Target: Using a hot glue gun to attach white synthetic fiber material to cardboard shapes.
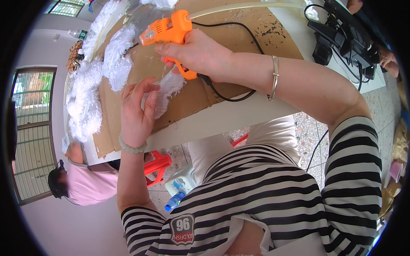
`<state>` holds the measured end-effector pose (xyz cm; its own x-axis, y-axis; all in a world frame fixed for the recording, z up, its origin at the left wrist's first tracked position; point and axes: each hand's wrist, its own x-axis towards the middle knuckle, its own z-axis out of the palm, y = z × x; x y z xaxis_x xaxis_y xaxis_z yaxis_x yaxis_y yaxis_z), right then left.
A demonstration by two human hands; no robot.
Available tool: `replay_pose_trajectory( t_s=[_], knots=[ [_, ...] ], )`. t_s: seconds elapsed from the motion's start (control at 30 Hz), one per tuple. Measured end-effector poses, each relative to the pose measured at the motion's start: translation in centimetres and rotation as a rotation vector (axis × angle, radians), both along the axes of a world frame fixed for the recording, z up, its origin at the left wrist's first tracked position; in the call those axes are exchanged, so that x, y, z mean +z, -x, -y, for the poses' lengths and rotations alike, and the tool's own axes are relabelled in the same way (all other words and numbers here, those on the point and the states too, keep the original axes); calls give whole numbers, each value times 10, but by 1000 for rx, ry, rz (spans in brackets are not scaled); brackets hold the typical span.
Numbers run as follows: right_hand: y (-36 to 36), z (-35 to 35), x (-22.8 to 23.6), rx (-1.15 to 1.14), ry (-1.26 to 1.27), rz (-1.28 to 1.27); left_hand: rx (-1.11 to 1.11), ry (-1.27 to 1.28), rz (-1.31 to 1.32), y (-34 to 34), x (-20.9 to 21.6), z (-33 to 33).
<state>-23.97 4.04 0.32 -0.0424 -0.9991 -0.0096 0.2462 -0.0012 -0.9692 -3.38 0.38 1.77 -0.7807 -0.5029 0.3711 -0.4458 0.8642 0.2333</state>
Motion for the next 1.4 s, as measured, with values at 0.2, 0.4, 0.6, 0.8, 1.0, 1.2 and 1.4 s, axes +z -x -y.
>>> replay_pose_trajectory(
  t_s=[0.2,0.4,0.6,0.8,1.0,1.2,1.4],
  knots=[
    [1,-4,14,36,45,-110,7,142,23,-4,-4,-7],
    [-26,6,11,80,44,-34,19,231,73,-5,-4,-15],
    [-25,7,-2,88,-38,-29,9,188,24,-25,-4,-22],
    [-29,7,-3,89,-6,-47,300,-97,-480,-85,-30,-25],
    [-30,6,-2,74,-41,-46,447,-739,-1336,-110,-41,-39],
    [-29,5,-2,86,-13,-57,330,-848,-1466,-89,-40,-51],
    [-27,3,-2,112,17,-92,279,-936,-1465,-81,-41,-51]
  ],
)
